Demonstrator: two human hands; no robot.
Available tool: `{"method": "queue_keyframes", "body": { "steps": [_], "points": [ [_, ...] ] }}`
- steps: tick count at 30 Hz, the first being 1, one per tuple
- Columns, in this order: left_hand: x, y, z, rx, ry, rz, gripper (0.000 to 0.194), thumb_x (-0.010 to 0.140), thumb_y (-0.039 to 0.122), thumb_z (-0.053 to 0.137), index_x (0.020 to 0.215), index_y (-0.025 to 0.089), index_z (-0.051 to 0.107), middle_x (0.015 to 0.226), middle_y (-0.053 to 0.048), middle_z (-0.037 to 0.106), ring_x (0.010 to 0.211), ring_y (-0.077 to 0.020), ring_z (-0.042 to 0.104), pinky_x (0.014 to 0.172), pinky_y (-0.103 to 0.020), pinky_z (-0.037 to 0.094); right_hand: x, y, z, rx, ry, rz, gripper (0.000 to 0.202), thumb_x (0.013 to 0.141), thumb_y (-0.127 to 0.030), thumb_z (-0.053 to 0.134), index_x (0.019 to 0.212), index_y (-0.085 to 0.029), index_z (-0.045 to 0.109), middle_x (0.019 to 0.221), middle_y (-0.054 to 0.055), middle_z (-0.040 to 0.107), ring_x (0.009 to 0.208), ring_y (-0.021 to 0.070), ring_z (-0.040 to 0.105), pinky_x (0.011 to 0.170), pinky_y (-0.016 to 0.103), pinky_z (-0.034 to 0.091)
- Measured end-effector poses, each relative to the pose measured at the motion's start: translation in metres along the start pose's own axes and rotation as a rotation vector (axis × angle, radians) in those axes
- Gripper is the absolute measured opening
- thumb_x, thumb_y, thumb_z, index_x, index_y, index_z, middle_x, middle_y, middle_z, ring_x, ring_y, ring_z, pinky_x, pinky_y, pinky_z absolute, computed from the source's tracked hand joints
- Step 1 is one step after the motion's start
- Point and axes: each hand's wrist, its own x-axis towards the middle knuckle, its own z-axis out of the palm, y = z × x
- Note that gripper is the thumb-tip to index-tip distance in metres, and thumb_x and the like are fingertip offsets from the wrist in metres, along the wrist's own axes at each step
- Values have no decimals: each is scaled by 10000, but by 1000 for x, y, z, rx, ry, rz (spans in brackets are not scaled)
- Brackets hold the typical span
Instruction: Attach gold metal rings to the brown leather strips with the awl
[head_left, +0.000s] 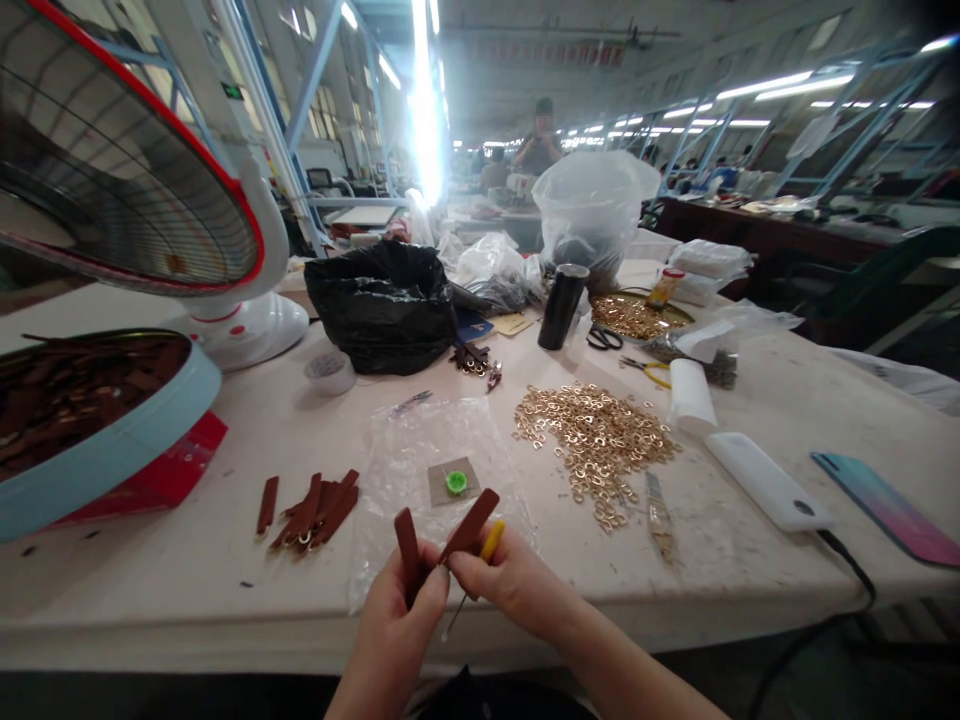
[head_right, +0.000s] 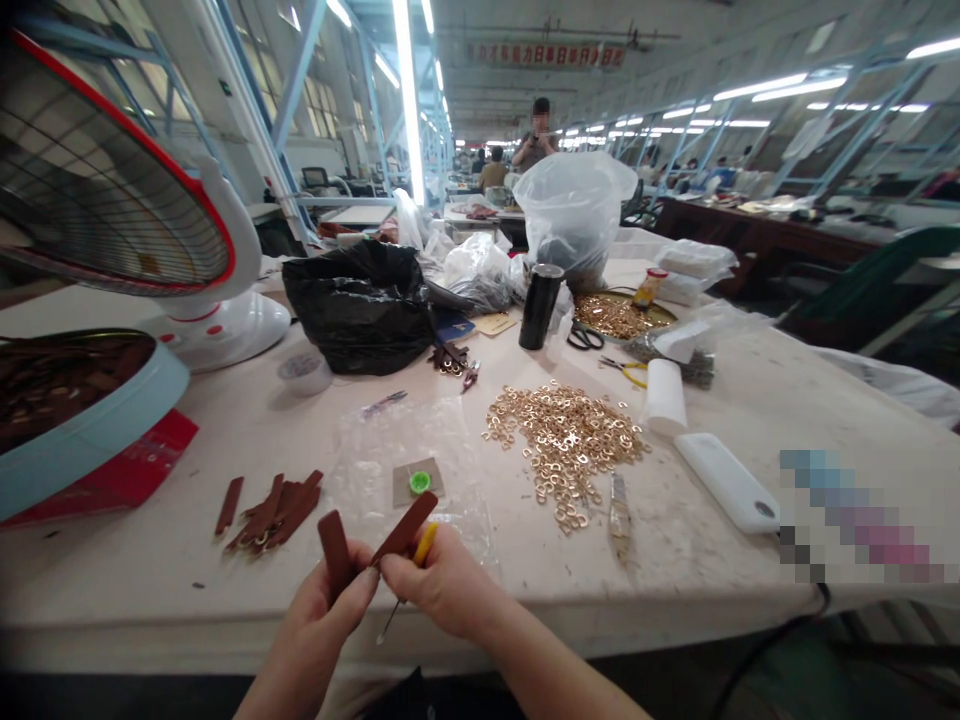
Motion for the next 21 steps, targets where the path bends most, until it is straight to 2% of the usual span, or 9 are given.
{"method": "queue_keyframes", "body": {
  "steps": [6, 8, 14, 18, 21],
  "points": [
    [3, -2, -6, 81, -94, 15, 113, 569, 245, 626, 574, 197, 524, 491, 57, 439, 477, -109, 391, 471, -224, 319, 1, 0, -1, -125, 22, 39, 60, 669, -138, 505, 626, -166, 473, 545, -59, 363, 521, 71, 325, 456, 192, 244],
    [4, -3, -8, 96, -74, 30, 104, 586, 250, 608, 583, 195, 520, 499, 58, 423, 486, -109, 379, 472, -222, 312, 3, 3, -2, -138, 34, 43, 66, 669, -131, 504, 626, -167, 468, 545, -60, 357, 527, 73, 326, 460, 191, 249],
    [1, -3, -9, 16, 9, 33, 101, 613, 256, 577, 579, 190, 508, 521, 47, 452, 516, -109, 391, 516, -226, 321, 8, 9, 3, -109, -50, 44, 122, 695, -158, 483, 581, -165, 439, 545, -53, 360, 507, 70, 317, 457, 202, 239],
    [1, -12, -8, -38, 35, 0, 122, 610, 273, 603, 600, 192, 512, 486, 67, 409, 470, -92, 355, 489, -216, 310, 11, 5, 8, -78, -59, 37, 129, 703, -184, 518, 591, -160, 458, 551, -56, 358, 509, 68, 304, 471, 209, 231],
    [12, -22, -21, -10, 64, 2, 167, 634, 352, 592, 643, 193, 543, 459, 71, 391, 437, -95, 349, 460, -220, 300, 10, -1, 8, 24, -70, 28, 143, 714, -289, 573, 707, -157, 519, 555, -56, 414, 505, 75, 337, 494, 219, 270]
  ]
}}
